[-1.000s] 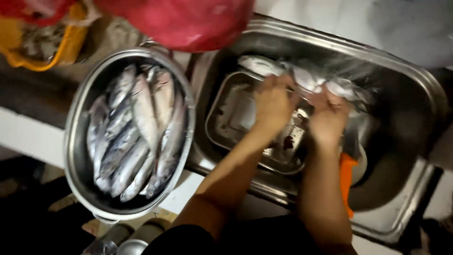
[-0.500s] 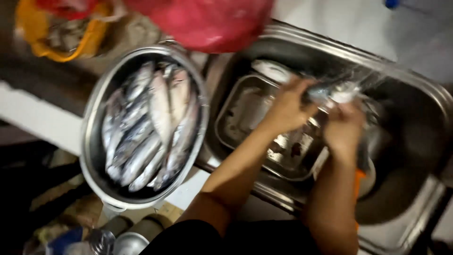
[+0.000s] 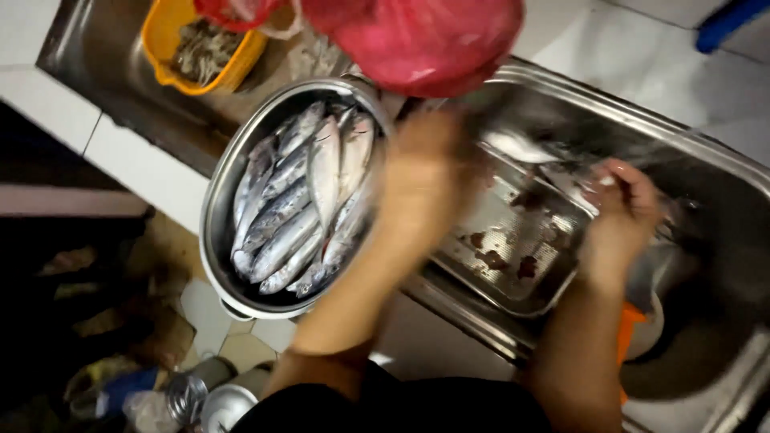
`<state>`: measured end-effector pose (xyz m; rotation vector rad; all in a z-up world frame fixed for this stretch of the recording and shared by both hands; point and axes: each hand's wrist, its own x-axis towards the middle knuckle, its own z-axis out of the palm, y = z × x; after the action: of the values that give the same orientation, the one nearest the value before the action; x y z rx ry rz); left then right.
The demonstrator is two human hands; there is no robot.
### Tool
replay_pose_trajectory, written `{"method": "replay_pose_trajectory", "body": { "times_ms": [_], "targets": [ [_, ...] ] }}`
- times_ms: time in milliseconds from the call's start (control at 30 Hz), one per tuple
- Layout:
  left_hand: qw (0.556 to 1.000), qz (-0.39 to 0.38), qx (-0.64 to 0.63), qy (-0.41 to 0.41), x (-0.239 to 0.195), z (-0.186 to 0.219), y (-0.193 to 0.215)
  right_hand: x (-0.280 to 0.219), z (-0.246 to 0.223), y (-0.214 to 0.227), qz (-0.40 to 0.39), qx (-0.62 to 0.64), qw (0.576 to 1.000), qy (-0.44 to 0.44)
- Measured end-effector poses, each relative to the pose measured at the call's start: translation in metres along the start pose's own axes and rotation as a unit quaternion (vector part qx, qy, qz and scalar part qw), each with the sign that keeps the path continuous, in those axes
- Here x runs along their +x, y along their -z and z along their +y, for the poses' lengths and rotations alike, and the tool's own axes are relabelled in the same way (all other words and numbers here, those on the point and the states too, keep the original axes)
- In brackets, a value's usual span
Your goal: Cleaning and gutting fish in a kitchen sink
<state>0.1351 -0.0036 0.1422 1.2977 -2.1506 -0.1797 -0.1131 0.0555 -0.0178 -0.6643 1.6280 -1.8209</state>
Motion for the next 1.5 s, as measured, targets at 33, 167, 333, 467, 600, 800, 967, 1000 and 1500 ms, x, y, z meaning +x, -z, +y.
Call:
{"method": "replay_pose_trajectory", "body": {
  "times_ms": [33, 167, 333, 467, 600, 800, 967, 1000, 1500],
  "targets": [
    [0.996, -0.017, 0.015, 0.091, -0.002, -0.019, 0.017, 0.0, 0.0, -0.001, -0.013, 0.007, 1.0, 0.003],
    [0.938, 0.003, 0.289, 0.191, -0.036, -0.053, 0.054, 0.008, 0.017, -0.001, 0.022, 0.0, 0.999, 0.028],
    [0.978, 0.026, 0.202, -0.036, -0.041, -0.069, -0.14, 0.011, 0.028, 0.005, 0.033, -0.033, 0.999, 0.01],
    [0.962, -0.263, 0.06, -0.048, -0.026, -0.042, -0.286, 0.008, 0.02, 0.003, 0.043, 0.001, 0.999, 0.012],
    [0.934, -0.305, 0.093, -0.159, -0.018, -0.067, -0.392, 0.004, 0.005, -0.002, 0.034, -0.02, 0.999, 0.011],
    [0.88, -0.383, 0.194, -0.204, 0.017, -0.066, -0.383, 0.007, 0.013, 0.0, 0.031, 0.011, 0.999, 0.031],
    [0.885, -0.36, 0.209, -0.208, 0.026, -0.043, -0.333, 0.007, 0.01, -0.002, 0.039, 0.006, 0.999, 0.026],
    [0.885, -0.361, 0.209, -0.21, 0.028, -0.039, -0.323, 0.008, 0.012, -0.002, 0.041, 0.006, 0.999, 0.026],
    [0.929, -0.148, -0.318, 0.116, 0.063, 0.024, -0.206, 0.003, 0.003, -0.006, 0.083, -0.044, 0.995, 0.046]
  ]
}}
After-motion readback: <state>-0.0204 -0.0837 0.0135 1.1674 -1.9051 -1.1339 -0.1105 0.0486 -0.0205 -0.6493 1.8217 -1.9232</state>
